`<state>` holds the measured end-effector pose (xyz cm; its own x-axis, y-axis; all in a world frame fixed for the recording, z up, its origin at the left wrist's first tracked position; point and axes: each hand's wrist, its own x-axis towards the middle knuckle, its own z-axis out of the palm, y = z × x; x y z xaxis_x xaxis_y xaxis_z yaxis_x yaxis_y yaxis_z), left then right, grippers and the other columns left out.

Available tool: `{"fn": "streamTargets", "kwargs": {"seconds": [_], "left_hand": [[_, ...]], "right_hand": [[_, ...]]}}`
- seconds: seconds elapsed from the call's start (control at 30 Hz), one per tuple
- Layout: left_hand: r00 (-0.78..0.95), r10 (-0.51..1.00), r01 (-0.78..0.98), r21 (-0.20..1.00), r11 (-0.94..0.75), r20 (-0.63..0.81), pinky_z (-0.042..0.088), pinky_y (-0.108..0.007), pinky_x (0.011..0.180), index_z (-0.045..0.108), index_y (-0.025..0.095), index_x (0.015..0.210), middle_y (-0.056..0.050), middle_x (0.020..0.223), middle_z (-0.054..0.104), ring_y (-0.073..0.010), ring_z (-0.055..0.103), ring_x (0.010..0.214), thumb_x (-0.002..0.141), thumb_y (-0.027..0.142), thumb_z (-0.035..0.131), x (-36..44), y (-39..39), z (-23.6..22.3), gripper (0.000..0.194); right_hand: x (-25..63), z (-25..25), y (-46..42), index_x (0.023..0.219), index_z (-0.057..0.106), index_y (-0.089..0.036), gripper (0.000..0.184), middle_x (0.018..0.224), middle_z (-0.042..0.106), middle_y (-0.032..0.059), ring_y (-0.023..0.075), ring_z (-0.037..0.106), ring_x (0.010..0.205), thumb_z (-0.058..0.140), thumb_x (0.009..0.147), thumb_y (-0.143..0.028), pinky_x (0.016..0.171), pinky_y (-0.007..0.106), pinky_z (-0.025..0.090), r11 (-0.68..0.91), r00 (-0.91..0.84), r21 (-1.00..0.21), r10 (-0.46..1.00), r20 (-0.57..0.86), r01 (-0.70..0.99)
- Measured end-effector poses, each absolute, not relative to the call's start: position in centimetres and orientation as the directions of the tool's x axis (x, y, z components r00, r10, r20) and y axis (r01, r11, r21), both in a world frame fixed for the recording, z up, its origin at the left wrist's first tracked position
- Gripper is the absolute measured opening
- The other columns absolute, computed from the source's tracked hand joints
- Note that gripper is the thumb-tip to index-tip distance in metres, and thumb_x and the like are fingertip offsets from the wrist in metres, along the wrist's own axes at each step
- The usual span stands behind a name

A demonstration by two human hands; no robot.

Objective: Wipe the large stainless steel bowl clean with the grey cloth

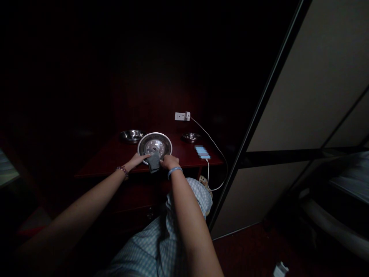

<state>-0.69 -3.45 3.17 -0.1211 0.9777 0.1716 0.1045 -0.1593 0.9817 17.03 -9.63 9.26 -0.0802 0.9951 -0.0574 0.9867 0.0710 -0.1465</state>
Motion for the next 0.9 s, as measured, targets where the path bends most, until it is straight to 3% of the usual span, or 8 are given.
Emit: {"fn": "streamTargets", "kwargs": {"seconds": [0.13, 0.23, 0.37, 0.5, 0.73, 0.9], "left_hand": [[-0.105, 0.977, 0.117, 0.978, -0.172, 0.185, 0.044, -0.045, 0.114, 0.068, 0.013, 0.120, -0.015, 0.120, 0.076, -0.0295, 0.066, 0.123, 0.066, 0.014, 0.087, -0.7, -3.4, 3.1, 0.057], [-0.100, 0.977, 0.124, 0.977, -0.175, 0.188, 0.044, -0.045, 0.114, 0.068, 0.013, 0.120, -0.015, 0.118, 0.076, -0.0298, 0.067, 0.122, 0.066, 0.014, 0.087, -0.7, -3.4, 3.1, 0.058], [-0.111, 0.977, 0.112, 0.979, -0.168, 0.180, 0.046, -0.045, 0.112, 0.069, 0.012, 0.116, -0.015, 0.113, 0.078, -0.0309, 0.068, 0.120, 0.065, 0.013, 0.087, -0.7, -3.5, 3.3, 0.054], [-0.131, 0.976, 0.127, 0.980, -0.155, 0.171, 0.047, -0.046, 0.111, 0.070, 0.012, 0.116, -0.014, 0.112, 0.078, -0.0310, 0.069, 0.117, 0.066, 0.013, 0.084, -0.6, -3.7, 3.5, 0.052], [-0.180, 0.974, 0.136, 0.984, -0.115, 0.139, 0.050, -0.043, 0.109, 0.071, 0.011, 0.109, -0.015, 0.109, 0.079, -0.0315, 0.070, 0.116, 0.065, 0.010, 0.082, -0.5, -3.8, 3.6, 0.045], [-0.170, 0.976, 0.131, 0.984, -0.117, 0.138, 0.050, -0.045, 0.109, 0.071, 0.011, 0.109, -0.015, 0.109, 0.079, -0.0317, 0.070, 0.117, 0.064, 0.011, 0.083, -0.6, -3.5, 3.3, 0.046]], "right_hand": [[17.2, 9.5, -9.8, 0.124, 0.070, -0.018, 0.041, 0.130, 0.069, 0.0168, 0.0307, 0.065, 0.122, 0.051, 0.098, -0.044, 0.096, 0.039, 0.050, 0.047, -0.041, -0.107, 0.997, 0.059, 0.993], [17.4, 9.8, -9.9, 0.126, 0.066, -0.021, 0.038, 0.129, 0.070, 0.0144, 0.0296, 0.066, 0.118, 0.048, 0.099, -0.040, 0.094, 0.038, 0.050, 0.116, -0.097, -0.144, 0.986, 0.134, 0.983], [17.8, 9.7, -9.8, 0.119, 0.067, -0.027, 0.028, 0.123, 0.071, 0.0044, 0.0246, 0.067, 0.112, 0.057, 0.093, -0.032, 0.090, 0.033, 0.049, 0.325, -0.312, -0.255, 0.946, 0.091, 0.911], [18.3, 9.0, -9.2, 0.118, 0.065, -0.024, 0.034, 0.125, 0.066, 0.0045, 0.0222, 0.064, 0.112, 0.069, 0.084, -0.027, 0.092, 0.030, 0.049, 0.422, -0.429, -0.337, 0.902, 0.058, 0.842], [18.4, 8.0, -8.7, 0.127, 0.057, -0.020, 0.057, 0.137, 0.053, 0.0147, 0.0331, 0.051, 0.132, 0.080, 0.076, -0.028, 0.105, 0.042, 0.045, 0.398, -0.391, -0.178, 0.917, 0.072, 0.900], [18.1, 7.8, -8.6, 0.133, 0.050, -0.019, 0.062, 0.139, 0.055, 0.0176, 0.0327, 0.056, 0.128, 0.077, 0.078, -0.020, 0.099, 0.038, 0.048, 0.387, -0.386, -0.166, 0.922, 0.040, 0.907]]}}
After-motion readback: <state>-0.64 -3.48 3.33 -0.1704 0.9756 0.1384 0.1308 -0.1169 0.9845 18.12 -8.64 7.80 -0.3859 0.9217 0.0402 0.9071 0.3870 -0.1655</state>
